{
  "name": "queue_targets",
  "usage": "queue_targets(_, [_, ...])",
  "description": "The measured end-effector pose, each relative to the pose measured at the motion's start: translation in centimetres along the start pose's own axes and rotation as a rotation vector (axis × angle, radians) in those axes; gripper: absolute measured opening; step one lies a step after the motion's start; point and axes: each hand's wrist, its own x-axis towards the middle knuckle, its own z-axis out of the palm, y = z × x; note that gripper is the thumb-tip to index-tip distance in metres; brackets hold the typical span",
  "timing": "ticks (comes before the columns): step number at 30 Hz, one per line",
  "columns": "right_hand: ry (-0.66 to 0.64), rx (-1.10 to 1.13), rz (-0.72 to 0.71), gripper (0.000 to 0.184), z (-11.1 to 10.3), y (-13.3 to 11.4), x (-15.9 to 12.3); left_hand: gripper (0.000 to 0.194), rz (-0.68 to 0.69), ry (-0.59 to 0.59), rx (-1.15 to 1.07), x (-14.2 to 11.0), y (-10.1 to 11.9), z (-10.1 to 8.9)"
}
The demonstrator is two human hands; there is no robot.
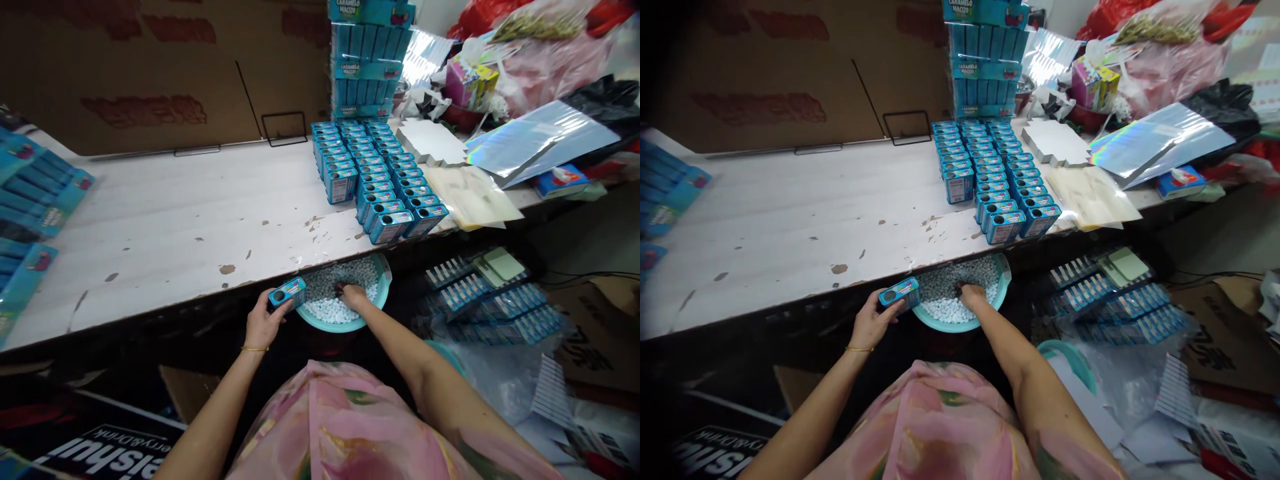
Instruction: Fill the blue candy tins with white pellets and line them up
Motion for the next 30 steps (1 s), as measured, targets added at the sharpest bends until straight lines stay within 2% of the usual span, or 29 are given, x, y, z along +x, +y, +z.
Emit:
queue_targets(2, [0.002,0.073,-0.035,0.037,0.1,0.3,0.3,0.051,0.000,0.010,-0.025,0.1,-0.2,0.1])
queue_targets(5, [0.036,0.183,-0.120,0.035,-0.8,1.6,-0.5,0.053,0.007,0.004,0.004,0.3,-0.3,0.2])
queue_targets(9, [0.135,0.387,-0.253,0.031,-3.9,3.0,-2.9,0.051,0.064,-0.019,0.158,0.5,0.2,0.4])
queue_targets(11, [0.166,0.391,-0.280,0.029,-6.2,2.9,-4.4,0.048,0.122,-0.033,0.270,0.7,0.8,1.0])
queue_targets(15, [0.159,0.223,-0.326,0.029,-10.7,1.0,-7.1,0.042,0.249,-0.096,0.446,0.9,2.2,2.8])
queue_targets(18, [0.124,-0.030,-0.286,0.028,-12.8,-1.2,-8.3,0.039,0.271,-0.156,0.529,0.8,3.0,4.2])
queue_targets(21, [0.128,-0.281,-0.276,0.027,-13.4,-3.3,-9.0,0.038,0.289,-0.181,0.570,0.6,3.3,4.9])
queue_targets(24, [0.167,-0.437,-0.321,0.023,-13.2,-5.1,-9.4,0.038,0.290,-0.192,0.588,0.4,3.2,5.2])
queue_targets(27, [0.199,-0.488,-0.362,0.022,-13.2,-6.4,-9.9,0.038,0.292,-0.190,0.578,0.3,2.9,5.3])
queue_targets(30, [0.198,-0.492,-0.356,0.022,-13.6,-5.7,-10.4,0.039,0.290,-0.170,0.536,0.5,2.6,5.2])
